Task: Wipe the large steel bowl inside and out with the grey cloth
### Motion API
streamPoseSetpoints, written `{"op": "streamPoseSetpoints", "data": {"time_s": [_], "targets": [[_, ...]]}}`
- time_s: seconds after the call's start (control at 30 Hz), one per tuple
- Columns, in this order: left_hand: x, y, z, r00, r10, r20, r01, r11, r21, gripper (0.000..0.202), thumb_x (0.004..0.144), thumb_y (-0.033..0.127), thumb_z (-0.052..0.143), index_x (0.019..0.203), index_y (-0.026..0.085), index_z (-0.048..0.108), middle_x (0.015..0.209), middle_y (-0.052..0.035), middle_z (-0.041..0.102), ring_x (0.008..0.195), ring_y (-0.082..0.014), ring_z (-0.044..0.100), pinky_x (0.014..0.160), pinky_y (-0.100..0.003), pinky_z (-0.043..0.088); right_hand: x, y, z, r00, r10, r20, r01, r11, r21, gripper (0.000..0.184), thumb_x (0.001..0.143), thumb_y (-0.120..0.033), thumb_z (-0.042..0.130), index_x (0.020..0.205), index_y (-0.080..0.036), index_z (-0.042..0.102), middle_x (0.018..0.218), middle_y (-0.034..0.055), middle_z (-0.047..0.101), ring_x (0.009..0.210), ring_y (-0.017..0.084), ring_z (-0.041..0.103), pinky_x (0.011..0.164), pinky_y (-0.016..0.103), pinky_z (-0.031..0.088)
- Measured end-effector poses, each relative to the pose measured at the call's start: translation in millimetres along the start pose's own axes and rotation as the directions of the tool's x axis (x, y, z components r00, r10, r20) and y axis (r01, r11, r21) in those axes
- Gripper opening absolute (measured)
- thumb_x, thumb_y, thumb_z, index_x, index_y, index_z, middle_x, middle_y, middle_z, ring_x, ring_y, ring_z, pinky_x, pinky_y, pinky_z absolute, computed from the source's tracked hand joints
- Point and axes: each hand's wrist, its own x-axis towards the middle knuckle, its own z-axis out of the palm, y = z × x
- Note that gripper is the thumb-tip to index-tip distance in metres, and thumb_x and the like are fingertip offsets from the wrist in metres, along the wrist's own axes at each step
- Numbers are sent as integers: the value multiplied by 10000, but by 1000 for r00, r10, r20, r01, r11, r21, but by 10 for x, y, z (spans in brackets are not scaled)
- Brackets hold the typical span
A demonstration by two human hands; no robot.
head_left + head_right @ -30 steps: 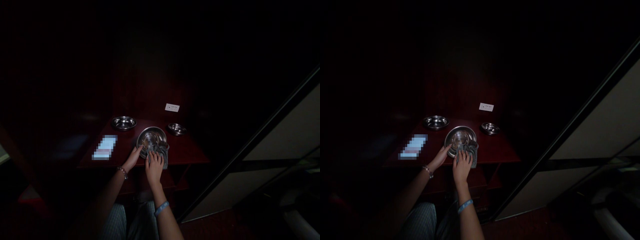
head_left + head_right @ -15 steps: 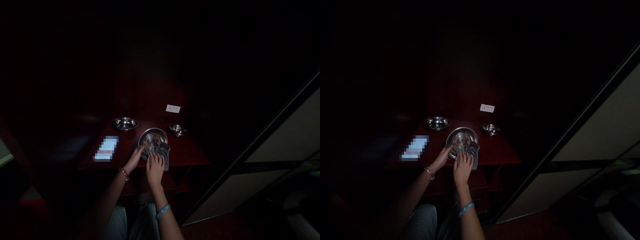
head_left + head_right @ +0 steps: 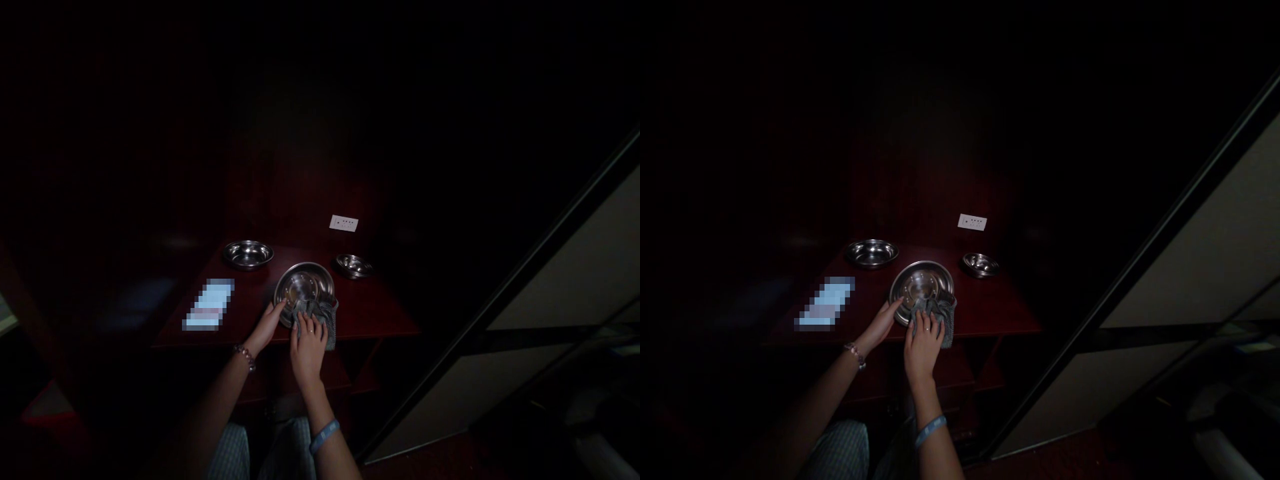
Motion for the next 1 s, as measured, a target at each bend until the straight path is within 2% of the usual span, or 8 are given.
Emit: {"op": "streamPoseSetpoints", "data": {"time_s": [0.17,0.37,0.57,0.87,1.0], "targets": [[2,-24,-10,1000,-5,2,5,1000,2,481,717,483,952,1093,212,823,1160,-122,881,1369,-354,735,1281,-492,463,-12,6,21,1000,-9,-30,9,1000,-1,434,1156,-235,480,1478,-232,771,1425,141,817,1375,348,705,1219,564,473],[3,-13,-5,1000,-10,-5,10,1000,-12,447,700,485,960,1026,215,812,1093,-114,880,1365,-361,737,1291,-502,455,-14,-4,17,1000,5,10,-5,1000,-7,444,1144,-231,496,1497,-241,764,1459,140,803,1402,353,697,1241,577,467],[-10,10,12,1000,-20,-8,20,1000,-22,462,685,481,973,1029,214,818,1130,-120,879,1375,-364,730,1293,-503,453,-13,2,-2,1000,5,28,-5,1000,-15,445,1141,-228,506,1505,-242,763,1463,136,800,1404,350,699,1247,571,469],[-16,6,8,1000,4,31,-6,999,38,622,668,629,943,1106,209,805,1119,-115,877,1411,-375,701,1303,-527,427,-11,-48,-28,1000,30,5,-30,1000,3,416,1130,-199,553,1476,-246,779,1442,122,813,1389,334,703,1241,551,464],[-19,21,16,1000,0,17,-1,999,36,621,666,624,949,1107,210,810,1133,-118,877,1418,-378,695,1297,-514,433,1,-41,-34,1000,28,9,-28,1000,3,401,1128,-205,574,1463,-251,790,1421,121,822,1361,335,718,1226,545,472]]}}
